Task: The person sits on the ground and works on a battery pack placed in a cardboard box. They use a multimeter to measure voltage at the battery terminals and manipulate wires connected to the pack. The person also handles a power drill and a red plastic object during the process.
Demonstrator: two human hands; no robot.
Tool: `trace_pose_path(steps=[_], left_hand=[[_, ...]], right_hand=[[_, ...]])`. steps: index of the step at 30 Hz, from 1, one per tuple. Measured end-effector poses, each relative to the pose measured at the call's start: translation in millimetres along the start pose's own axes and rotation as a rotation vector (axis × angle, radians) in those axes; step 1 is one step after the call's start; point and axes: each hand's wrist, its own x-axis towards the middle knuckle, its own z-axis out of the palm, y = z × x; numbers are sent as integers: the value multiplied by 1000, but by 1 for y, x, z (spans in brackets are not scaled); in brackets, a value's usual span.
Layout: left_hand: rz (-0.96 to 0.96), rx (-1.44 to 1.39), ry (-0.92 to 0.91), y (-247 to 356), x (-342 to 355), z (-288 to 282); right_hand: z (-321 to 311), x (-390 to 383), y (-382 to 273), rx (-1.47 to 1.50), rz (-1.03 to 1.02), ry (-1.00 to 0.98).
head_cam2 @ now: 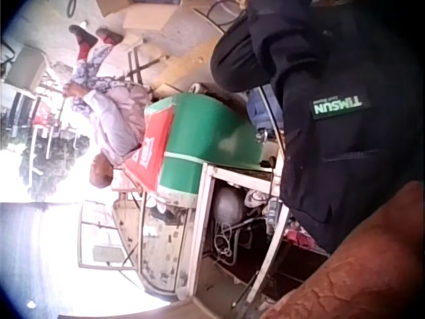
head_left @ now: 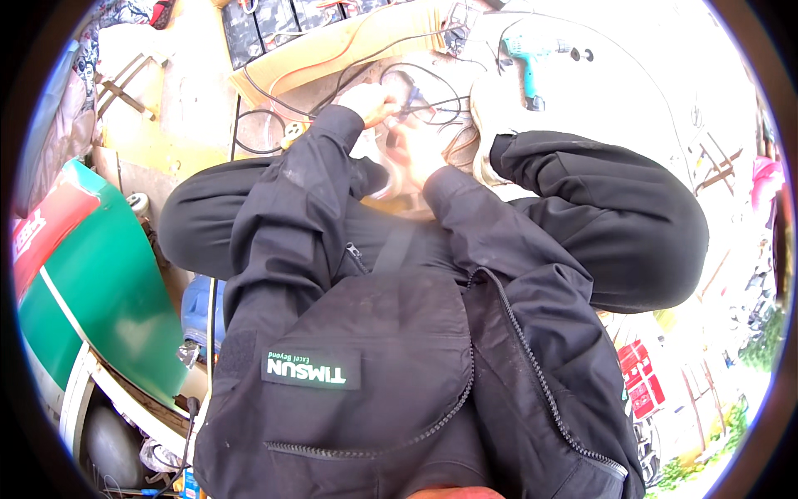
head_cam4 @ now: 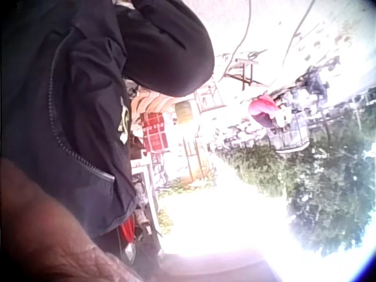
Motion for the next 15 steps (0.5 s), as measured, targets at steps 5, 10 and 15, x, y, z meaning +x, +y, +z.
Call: trace_pose_path(steps=[5,10,15], left_hand=[[-11,-4,31,5,-4,-5],[-27,-74,70,4,-7,-5],[0,-90,71,6,-12,-6]], right_hand=[[36,-26,-75,235,278,150],[40,-28,-105,247,297,138],[33,-7,-124,350,478,299]])
